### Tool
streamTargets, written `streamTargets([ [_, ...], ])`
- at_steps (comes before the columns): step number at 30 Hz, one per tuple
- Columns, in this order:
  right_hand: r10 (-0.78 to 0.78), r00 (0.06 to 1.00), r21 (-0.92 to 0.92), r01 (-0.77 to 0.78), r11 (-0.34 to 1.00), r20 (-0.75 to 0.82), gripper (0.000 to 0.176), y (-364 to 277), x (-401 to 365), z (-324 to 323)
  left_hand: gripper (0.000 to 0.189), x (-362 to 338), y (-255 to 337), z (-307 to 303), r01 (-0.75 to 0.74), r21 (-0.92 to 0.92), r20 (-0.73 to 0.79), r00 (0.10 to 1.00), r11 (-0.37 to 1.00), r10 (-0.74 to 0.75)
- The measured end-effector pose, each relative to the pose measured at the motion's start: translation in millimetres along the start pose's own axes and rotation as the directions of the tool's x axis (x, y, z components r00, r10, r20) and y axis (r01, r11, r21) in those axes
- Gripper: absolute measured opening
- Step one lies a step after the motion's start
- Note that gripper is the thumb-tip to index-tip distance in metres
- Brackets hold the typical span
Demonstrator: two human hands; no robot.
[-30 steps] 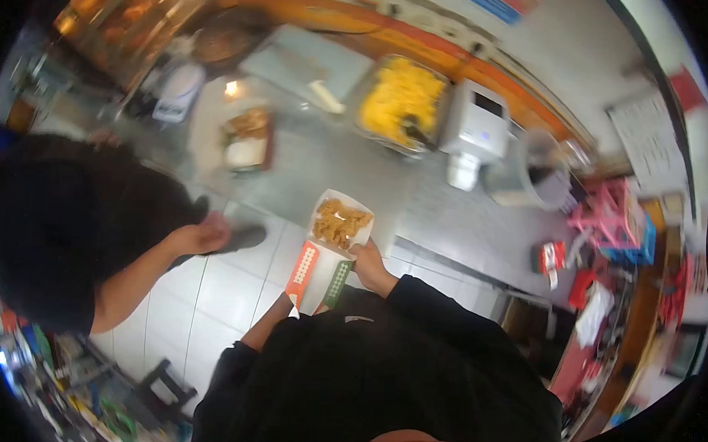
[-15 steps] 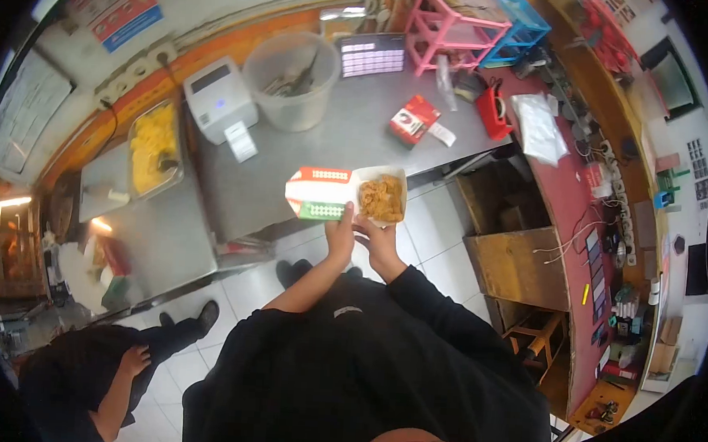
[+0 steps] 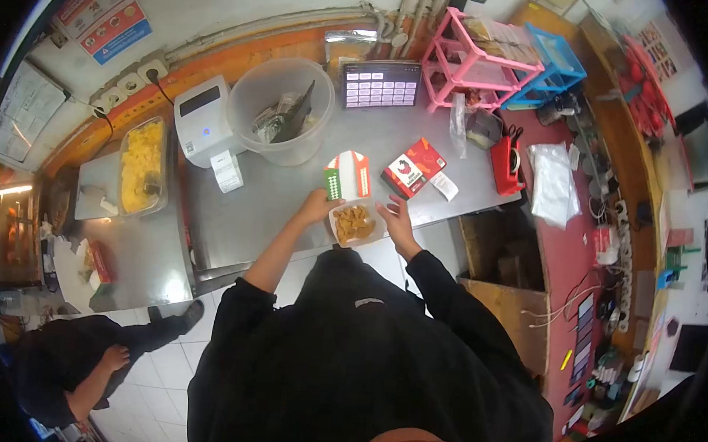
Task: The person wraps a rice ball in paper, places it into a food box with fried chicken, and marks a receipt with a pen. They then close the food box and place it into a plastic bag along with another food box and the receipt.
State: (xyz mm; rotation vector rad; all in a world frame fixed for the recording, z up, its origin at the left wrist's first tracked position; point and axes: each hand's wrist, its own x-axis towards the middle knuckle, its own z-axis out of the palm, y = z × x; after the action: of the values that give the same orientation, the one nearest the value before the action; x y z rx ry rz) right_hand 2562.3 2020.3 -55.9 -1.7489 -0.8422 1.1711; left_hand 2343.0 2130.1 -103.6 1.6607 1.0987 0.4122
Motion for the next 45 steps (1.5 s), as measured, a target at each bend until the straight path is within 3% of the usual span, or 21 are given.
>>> streamTargets([
  [4, -0.358, 0.906, -0.171, 0.398, 0.901, 0.225, 0.067, -17, 80, 6, 0.034, 44, 11, 4, -0.125, 0.081, 0.216, 0.971, 0.989, 0.105],
  [7, -0.204, 0.957, -0.521, 0.283, 0.805, 0.203, 0.060, -44, 104, 15, 0.047, 51, 38, -3, -0.018, 0.025, -0.060, 0.998, 1.000, 0.020],
  [10, -0.266, 0.934, -0.531, 0.355, 0.769, 0.239, 0.045, -36, 130, 41, 0.061, 54, 54, -11, 0.079, 0.169, -0.459, 0.888, 0.982, 0.008],
  [16, -0.282, 0.783, -0.614, 0.613, 0.496, 0.554, 0.026, -48, 164, 42, 0.069, 32, 48, -45, 0.150, 0.200, -0.378, 0.924, 0.968, -0.064],
  [18, 0.152, 0.848, -0.259, -0.018, 0.966, 0.508, 0.025, -47, 168, 36, 0.070, 17, 29, -42, 0.002, 0.238, -0.367, 0.926, 0.971, 0.088],
  [19, 0.363, 0.750, -0.048, -0.407, 0.912, 0.553, 0.025, -44, 170, 31, 0.070, 9, 28, -42, -0.075, 0.262, -0.354, 0.920, 0.962, 0.169],
  [20, 0.336, 0.673, 0.165, -0.565, 0.808, 0.659, 0.032, -30, 179, 27, 0.069, 0, 29, -39, -0.081, 0.255, -0.350, 0.921, 0.964, 0.170],
  [23, 0.572, 0.535, 0.313, -0.839, 0.445, 0.622, 0.026, -50, 172, 18, 0.064, -21, 47, -27, -0.107, 0.257, -0.367, 0.909, 0.960, 0.200],
  [25, 0.529, 0.563, 0.285, -0.807, 0.518, 0.635, 0.029, -44, 157, 18, 0.059, -27, 36, -9, -0.108, 0.288, -0.418, 0.880, 0.952, 0.226],
  [28, 0.582, 0.481, 0.249, -0.865, 0.436, 0.656, 0.038, -27, 159, 27, 0.047, -33, 22, 28, 0.022, 0.161, -0.777, 0.619, 0.987, 0.113],
  [31, 0.416, 0.649, -0.026, -0.522, 0.853, 0.637, 0.047, -41, 144, 10, 0.035, -38, -24, 64, 0.287, -0.055, -0.859, 0.474, 0.956, -0.192],
  [32, 0.312, 0.717, -0.132, -0.297, 0.946, 0.623, 0.051, -29, 140, 7, 0.028, -42, -29, 73, 0.287, -0.029, -0.820, 0.541, 0.957, -0.187],
  [33, 0.179, 0.755, -0.226, -0.042, 0.973, 0.631, 0.054, -9, 141, 3, 0.022, -42, -35, 84, 0.287, -0.005, -0.783, 0.595, 0.958, -0.183],
  [34, 0.143, 0.695, -0.206, 0.007, 0.979, 0.705, 0.053, 15, 147, -3, 0.018, -32, -62, 107, 0.266, -0.017, -0.801, 0.573, 0.964, -0.172],
  [35, 0.020, 0.642, -0.106, 0.096, 0.990, 0.767, 0.055, 54, 160, -7, 0.026, -25, -51, 118, 0.264, -0.223, -0.854, 0.411, 0.938, -0.318],
  [36, 0.088, 0.679, -0.178, 0.064, 0.982, 0.729, 0.057, 76, 160, -7, 0.029, -25, -71, 123, 0.341, -0.131, -0.671, 0.661, 0.931, -0.337],
  [37, -0.061, 0.625, -0.097, 0.216, 0.972, 0.778, 0.056, 101, 171, -10, 0.038, -33, -45, 110, 0.316, -0.367, -0.548, 0.686, 0.875, -0.478],
  [39, 0.134, 0.731, -0.098, -0.093, 0.991, 0.668, 0.050, 103, 159, -1, 0.054, -46, -6, 92, 0.165, -0.742, -0.374, 0.703, 0.650, -0.605],
  [42, 0.119, 0.569, -0.300, 0.237, 0.924, 0.814, 0.064, 34, 127, 12, 0.052, -49, -13, 111, -0.063, -0.816, -0.453, 0.685, 0.574, -0.570],
  [44, 0.110, 0.458, -0.389, 0.576, 0.719, 0.882, 0.081, 64, 163, 8, 0.050, -56, -22, 110, 0.074, -0.217, -0.715, 0.667, 0.974, -0.209],
  [45, 0.024, 0.455, -0.365, 0.680, 0.636, 0.890, 0.090, 31, 142, 14, 0.050, -54, -22, 110, 0.140, 0.147, -0.720, 0.694, 0.979, 0.009],
])
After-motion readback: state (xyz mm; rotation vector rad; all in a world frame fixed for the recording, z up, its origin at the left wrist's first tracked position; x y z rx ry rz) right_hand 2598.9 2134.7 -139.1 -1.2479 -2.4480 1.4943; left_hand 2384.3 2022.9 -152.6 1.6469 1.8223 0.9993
